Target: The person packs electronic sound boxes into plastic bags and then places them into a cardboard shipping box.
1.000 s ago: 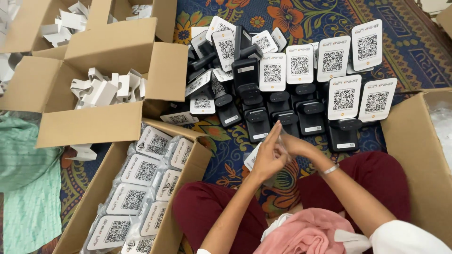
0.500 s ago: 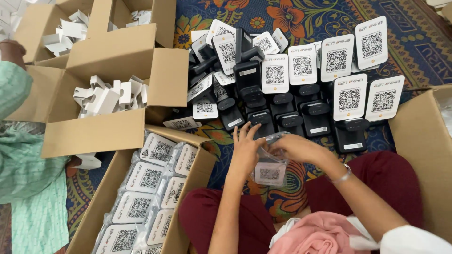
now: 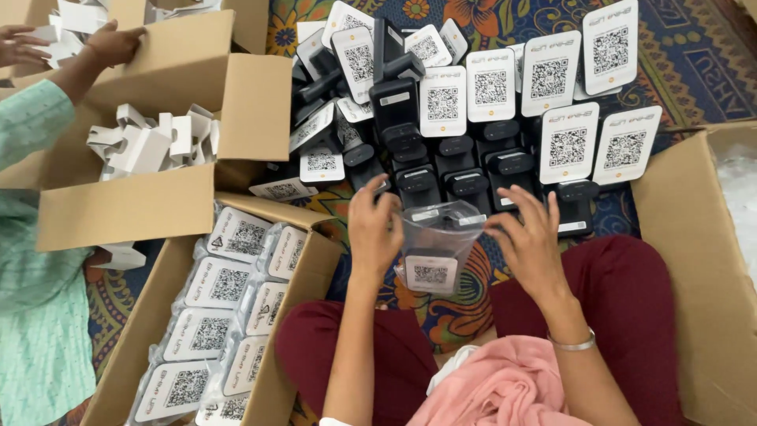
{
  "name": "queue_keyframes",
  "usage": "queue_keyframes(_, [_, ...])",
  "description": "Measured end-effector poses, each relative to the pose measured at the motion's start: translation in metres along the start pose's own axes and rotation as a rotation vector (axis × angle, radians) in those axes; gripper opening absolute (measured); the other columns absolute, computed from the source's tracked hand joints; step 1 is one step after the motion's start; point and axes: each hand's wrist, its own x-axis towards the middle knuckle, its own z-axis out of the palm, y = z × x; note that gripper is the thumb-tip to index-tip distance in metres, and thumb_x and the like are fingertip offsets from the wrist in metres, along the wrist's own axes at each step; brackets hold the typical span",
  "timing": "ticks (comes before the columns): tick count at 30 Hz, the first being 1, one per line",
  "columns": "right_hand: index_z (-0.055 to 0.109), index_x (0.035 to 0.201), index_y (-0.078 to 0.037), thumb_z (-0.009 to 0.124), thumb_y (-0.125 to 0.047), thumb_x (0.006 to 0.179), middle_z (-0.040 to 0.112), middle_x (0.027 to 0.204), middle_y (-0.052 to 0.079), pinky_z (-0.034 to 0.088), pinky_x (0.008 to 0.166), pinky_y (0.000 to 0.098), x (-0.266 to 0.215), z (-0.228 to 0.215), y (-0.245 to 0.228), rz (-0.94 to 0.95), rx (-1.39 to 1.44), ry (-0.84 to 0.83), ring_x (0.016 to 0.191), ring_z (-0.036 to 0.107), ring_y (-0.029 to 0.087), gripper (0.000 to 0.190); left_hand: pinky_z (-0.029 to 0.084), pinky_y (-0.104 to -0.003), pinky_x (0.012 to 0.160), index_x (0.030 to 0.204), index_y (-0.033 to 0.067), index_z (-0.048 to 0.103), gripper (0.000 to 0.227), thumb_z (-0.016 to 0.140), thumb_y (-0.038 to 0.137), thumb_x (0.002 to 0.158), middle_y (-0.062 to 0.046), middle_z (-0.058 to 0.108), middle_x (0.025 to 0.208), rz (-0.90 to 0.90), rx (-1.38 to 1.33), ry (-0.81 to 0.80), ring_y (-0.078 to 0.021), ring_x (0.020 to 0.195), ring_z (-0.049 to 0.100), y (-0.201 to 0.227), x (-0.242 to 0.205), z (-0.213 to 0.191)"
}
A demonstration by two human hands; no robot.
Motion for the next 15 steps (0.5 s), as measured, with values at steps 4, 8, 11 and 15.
queue_keyframes(4, [0.066, 0.115, -0.012, 0.069, -0.019, 0.100, 0.061, 0.146, 0.005, 0.045, 0.117, 0.0408, -0.020, 0.010, 0.024, 0.373, 0.416, 0.121, 0.139, 0.057, 0.022, 0.017, 0.051, -0.043, 0.103, 0.106, 0.0046, 0.062, 0.017, 0.059, -0.004, 0.091, -0.012, 0.064, 0.134, -0.288, -0.219, 0.166, -0.0350, 0.125, 0.064, -0.010, -0.006, -0.004])
queue_keyframes(8, [0.054, 0.136, -0.008, 0.074, -0.016, 0.092, 0.060, 0.142, 0.009, 0.036, 0.116, 0.0350, -0.040, 0.051, 0.038, 0.607, 0.933, 0.050, 0.134, 0.052, 0.021, 0.048, 0.049, -0.046, 0.095, 0.125, -0.0017, 0.060, 0.057, 0.069, 0.001, 0.069, -0.023, 0.063, 0.124, -0.278, -0.082, -0.425, -0.0424, 0.118, 0.059, -0.081, -0.044, 0.037])
queue_keyframes(11, [0.047, 0.143, -0.009, 0.072, -0.009, 0.088, 0.054, 0.148, 0.008, 0.035, 0.114, 0.0317, -0.045, 0.074, 0.014, 0.559, 1.177, -0.100, 0.138, 0.049, 0.016, 0.060, 0.048, -0.048, 0.092, 0.121, -0.0042, 0.061, 0.047, 0.073, 0.015, 0.080, -0.028, 0.064, 0.118, -0.225, -0.142, -0.856, -0.0443, 0.113, 0.060, -0.102, -0.070, 0.074])
queue_keyframes(15, [0.069, 0.132, 0.000, 0.064, -0.003, 0.100, 0.066, 0.135, 0.017, 0.051, 0.106, 0.0290, -0.063, 0.112, 0.004, 0.596, 1.293, -0.190, 0.122, 0.064, 0.017, 0.032, 0.053, -0.047, 0.090, 0.104, -0.0020, 0.069, 0.021, 0.055, 0.010, 0.094, -0.025, 0.072, 0.107, -0.104, -0.267, -0.655, -0.0421, 0.103, 0.068, -0.107, -0.084, 0.118])
